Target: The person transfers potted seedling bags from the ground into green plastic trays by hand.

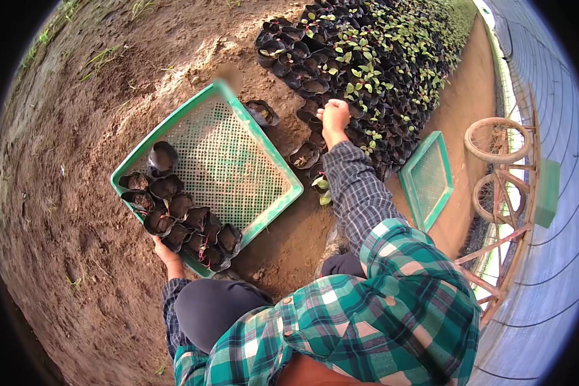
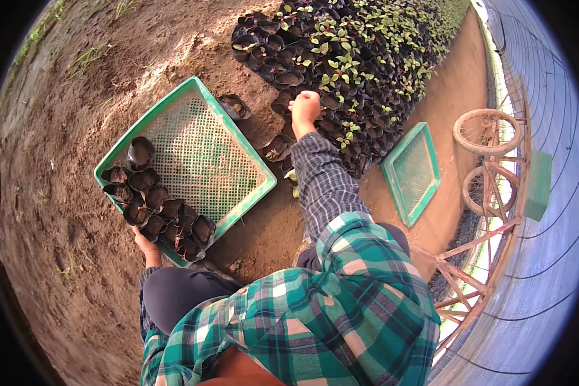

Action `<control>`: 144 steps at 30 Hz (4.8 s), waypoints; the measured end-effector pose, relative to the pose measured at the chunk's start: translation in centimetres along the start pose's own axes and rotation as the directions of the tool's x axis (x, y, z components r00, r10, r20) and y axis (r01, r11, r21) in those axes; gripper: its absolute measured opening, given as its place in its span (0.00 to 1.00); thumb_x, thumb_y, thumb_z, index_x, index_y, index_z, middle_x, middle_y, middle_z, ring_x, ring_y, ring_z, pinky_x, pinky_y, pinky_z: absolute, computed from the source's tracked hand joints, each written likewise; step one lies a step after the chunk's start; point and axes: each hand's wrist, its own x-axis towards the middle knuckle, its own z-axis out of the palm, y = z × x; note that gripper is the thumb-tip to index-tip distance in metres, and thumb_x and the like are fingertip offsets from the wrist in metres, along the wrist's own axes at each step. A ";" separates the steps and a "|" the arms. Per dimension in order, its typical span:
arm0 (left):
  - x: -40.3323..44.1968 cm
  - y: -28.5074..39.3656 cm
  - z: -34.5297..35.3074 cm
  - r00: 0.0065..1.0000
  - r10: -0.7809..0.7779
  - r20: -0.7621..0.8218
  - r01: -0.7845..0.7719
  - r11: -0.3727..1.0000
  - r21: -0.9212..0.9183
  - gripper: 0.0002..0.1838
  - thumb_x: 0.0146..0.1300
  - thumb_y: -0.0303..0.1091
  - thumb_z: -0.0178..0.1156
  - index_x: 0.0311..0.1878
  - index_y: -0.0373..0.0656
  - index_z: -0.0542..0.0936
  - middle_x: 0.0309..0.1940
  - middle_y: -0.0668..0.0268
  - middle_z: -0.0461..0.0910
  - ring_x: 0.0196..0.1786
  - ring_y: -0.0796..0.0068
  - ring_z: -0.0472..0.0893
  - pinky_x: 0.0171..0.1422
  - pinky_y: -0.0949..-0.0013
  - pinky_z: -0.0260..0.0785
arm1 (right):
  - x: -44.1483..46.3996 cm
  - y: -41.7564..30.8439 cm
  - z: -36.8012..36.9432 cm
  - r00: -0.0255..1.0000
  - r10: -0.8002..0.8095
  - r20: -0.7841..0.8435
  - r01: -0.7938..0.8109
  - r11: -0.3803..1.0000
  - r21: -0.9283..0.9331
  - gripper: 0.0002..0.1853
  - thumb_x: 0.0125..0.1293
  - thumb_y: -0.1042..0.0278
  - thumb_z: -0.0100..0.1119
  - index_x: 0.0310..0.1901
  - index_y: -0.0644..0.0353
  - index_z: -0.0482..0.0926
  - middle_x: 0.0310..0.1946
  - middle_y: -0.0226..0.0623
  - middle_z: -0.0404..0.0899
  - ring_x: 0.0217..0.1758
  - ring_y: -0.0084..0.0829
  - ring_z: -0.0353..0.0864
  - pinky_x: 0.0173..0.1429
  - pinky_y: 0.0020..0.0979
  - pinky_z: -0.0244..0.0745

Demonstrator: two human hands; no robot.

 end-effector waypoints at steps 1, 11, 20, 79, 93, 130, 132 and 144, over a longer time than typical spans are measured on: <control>0.0 0.1 -0.1 1.000 -0.017 0.000 0.017 1.000 -0.002 0.33 0.76 0.54 0.44 0.54 0.26 0.78 0.46 0.57 0.83 0.46 0.68 0.82 0.55 0.66 0.75 | 1.2 -0.3 -1.2 0.999 -0.017 -0.027 0.015 0.997 -0.073 0.08 0.68 0.75 0.52 0.47 0.63 0.74 0.34 0.36 0.77 0.25 0.30 0.82 0.27 0.30 0.81; 0.1 -0.2 0.3 0.991 -0.047 -0.125 0.054 0.997 0.059 0.30 0.73 0.55 0.49 0.42 0.32 0.84 0.33 0.62 0.83 0.33 0.73 0.78 0.40 0.65 0.72 | 4.2 2.1 1.2 0.992 0.012 0.122 0.069 0.766 -0.639 0.20 0.55 0.68 0.60 0.50 0.66 0.79 0.45 0.56 0.83 0.50 0.47 0.85 0.42 0.41 0.84; 0.5 0.2 0.5 0.988 0.033 -0.150 0.065 0.797 0.601 0.35 0.76 0.57 0.40 0.42 0.29 0.83 0.36 0.44 0.84 0.44 0.47 0.83 0.52 0.52 0.72 | 7.4 4.3 -0.6 0.978 -0.093 0.188 0.209 0.535 -0.819 0.11 0.59 0.66 0.64 0.42 0.61 0.85 0.40 0.49 0.86 0.47 0.47 0.85 0.53 0.40 0.78; 3.4 1.3 -6.6 0.958 0.130 0.257 -0.285 0.552 0.783 0.16 0.63 0.41 0.61 0.30 0.36 0.74 0.25 0.62 0.76 0.30 0.73 0.74 0.37 0.65 0.69 | -6.0 -0.1 -9.1 0.420 -0.159 0.894 0.828 0.470 -0.305 0.15 0.55 0.62 0.70 0.41 0.59 0.79 0.36 0.41 0.79 0.47 0.44 0.81 0.51 0.40 0.77; 4.4 2.9 -5.3 0.972 -0.035 0.231 -0.207 0.335 0.919 0.14 0.60 0.36 0.59 0.36 0.31 0.74 0.33 0.43 0.80 0.40 0.44 0.80 0.46 0.53 0.71 | -3.7 3.5 -7.5 0.626 0.232 0.744 0.216 0.866 -0.451 0.11 0.57 0.66 0.65 0.39 0.61 0.83 0.30 0.32 0.82 0.33 0.25 0.80 0.40 0.30 0.77; 3.2 4.3 -4.3 0.965 -0.068 0.255 -0.218 0.337 0.916 0.17 0.61 0.37 0.57 0.44 0.29 0.74 0.41 0.36 0.80 0.48 0.38 0.79 0.53 0.49 0.71 | -3.2 -10.0 -3.6 0.399 0.019 0.917 -0.352 0.926 0.134 0.15 0.75 0.62 0.51 0.55 0.62 0.77 0.47 0.40 0.84 0.50 0.33 0.84 0.56 0.36 0.80; 3.8 3.5 -4.6 0.967 -0.072 0.245 -0.205 0.356 0.912 0.16 0.61 0.36 0.57 0.43 0.29 0.74 0.40 0.37 0.80 0.47 0.38 0.80 0.52 0.50 0.71 | -0.6 -10.2 -4.1 0.554 -0.042 0.832 -0.418 0.850 0.321 0.16 0.75 0.64 0.51 0.56 0.65 0.75 0.49 0.43 0.83 0.50 0.34 0.84 0.56 0.35 0.80; 4.0 3.4 -4.7 0.966 -0.051 0.254 -0.226 0.310 0.924 0.17 0.62 0.36 0.58 0.44 0.29 0.74 0.42 0.36 0.80 0.50 0.36 0.79 0.55 0.49 0.71 | -0.6 0.4 -7.4 0.701 0.248 0.669 0.118 0.885 -0.451 0.09 0.65 0.69 0.61 0.43 0.63 0.81 0.34 0.32 0.82 0.34 0.23 0.82 0.37 0.26 0.81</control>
